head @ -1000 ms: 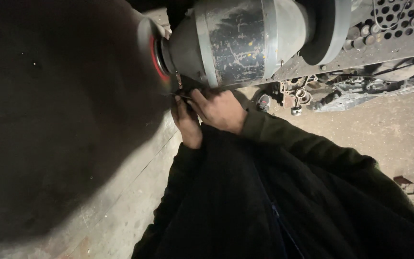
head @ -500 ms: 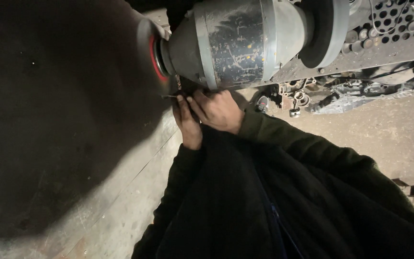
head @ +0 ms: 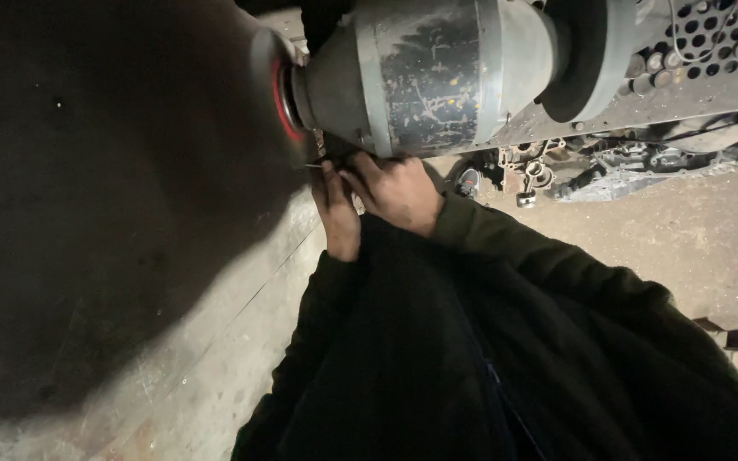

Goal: Sharpening or smoothing small metal parts using a bench grinder at a workshop bench.

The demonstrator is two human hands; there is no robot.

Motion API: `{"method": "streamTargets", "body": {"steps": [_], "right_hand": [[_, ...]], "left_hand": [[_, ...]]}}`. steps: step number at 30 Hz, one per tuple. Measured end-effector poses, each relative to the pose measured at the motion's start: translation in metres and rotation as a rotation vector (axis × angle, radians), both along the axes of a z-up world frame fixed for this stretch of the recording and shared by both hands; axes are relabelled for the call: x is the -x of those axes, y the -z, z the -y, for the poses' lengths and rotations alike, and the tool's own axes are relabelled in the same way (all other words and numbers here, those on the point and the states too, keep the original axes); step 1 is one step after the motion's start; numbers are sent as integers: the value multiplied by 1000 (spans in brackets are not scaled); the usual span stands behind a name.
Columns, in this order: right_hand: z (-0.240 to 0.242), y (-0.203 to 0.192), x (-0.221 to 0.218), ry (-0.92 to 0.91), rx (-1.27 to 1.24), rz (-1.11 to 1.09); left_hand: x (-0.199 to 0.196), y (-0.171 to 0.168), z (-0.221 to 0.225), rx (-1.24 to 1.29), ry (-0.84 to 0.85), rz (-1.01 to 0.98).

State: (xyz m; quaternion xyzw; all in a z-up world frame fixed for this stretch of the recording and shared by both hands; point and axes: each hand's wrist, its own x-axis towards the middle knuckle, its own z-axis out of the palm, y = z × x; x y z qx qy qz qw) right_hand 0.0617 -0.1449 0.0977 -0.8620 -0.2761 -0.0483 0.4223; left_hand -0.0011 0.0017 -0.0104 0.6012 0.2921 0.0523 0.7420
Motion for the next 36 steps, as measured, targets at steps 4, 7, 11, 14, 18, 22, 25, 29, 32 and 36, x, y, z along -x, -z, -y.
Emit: {"method": "streamTargets", "body": {"steps": [4,7,11,14,18,22,25,29,32,36], "right_hand": [[0,4,-1,21,27,-47],[-4,7,2,18,-53,-83],[-8,26,5,3,-108,-145],[-9,46,11,-47,-25,-48],[-11,61,19,-8,213,321],[-14,42,14,-43,61,183],[-14,26,14,64,-137,-291],[-11,23,16,18,-168,-261],[-9,22,14,-3,-153,-144],[-2,11,9,-73,-75,-34]], "left_hand": [[-11,-23,8,-79,27,47],[-10,-37,11,-140,44,63],[-7,-31,13,-64,44,28],[-5,-28,13,-30,44,21],[-4,-28,10,-100,59,37],[1,-9,5,-19,40,20],[2,13,0,146,16,84],[3,35,-4,111,-20,59],[11,79,-18,-11,11,35],[7,84,-16,16,48,107]]}}
